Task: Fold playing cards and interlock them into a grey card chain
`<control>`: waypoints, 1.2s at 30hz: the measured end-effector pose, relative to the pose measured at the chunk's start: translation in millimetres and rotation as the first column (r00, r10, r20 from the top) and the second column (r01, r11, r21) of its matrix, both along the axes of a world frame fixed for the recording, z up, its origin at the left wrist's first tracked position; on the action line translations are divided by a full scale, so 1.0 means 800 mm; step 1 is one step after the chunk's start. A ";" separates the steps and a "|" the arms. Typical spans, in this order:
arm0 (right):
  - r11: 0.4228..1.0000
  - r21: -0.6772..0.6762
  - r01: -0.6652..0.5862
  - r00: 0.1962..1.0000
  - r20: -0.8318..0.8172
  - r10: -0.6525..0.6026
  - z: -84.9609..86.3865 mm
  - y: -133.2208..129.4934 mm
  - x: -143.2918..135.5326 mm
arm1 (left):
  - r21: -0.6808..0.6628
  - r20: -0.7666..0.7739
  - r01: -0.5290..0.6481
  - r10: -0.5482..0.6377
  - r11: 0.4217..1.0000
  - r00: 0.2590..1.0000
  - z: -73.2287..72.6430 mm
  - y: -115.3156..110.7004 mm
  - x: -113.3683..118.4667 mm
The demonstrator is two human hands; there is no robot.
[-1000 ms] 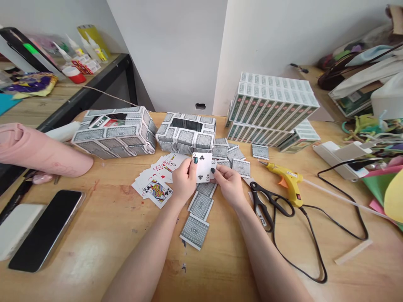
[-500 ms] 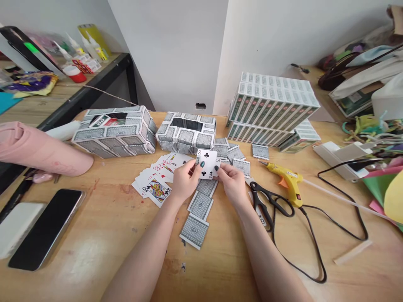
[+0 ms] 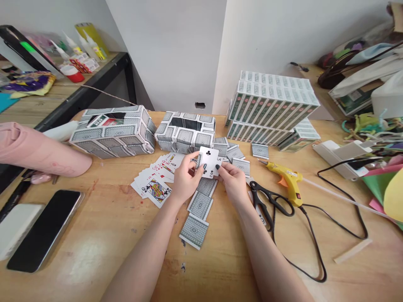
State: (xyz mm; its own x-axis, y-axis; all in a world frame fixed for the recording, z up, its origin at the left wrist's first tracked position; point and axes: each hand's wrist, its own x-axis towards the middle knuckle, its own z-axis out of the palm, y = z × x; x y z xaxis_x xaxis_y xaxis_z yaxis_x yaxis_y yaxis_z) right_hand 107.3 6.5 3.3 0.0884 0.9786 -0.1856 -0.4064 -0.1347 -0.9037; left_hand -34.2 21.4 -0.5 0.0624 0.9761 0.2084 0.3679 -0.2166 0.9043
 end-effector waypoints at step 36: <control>0.930 0.324 0.172 0.585 0.727 -0.361 -0.004 -0.014 -0.007 | 0.155 -0.198 -0.065 0.095 0.986 0.975 -0.001 -0.016 0.009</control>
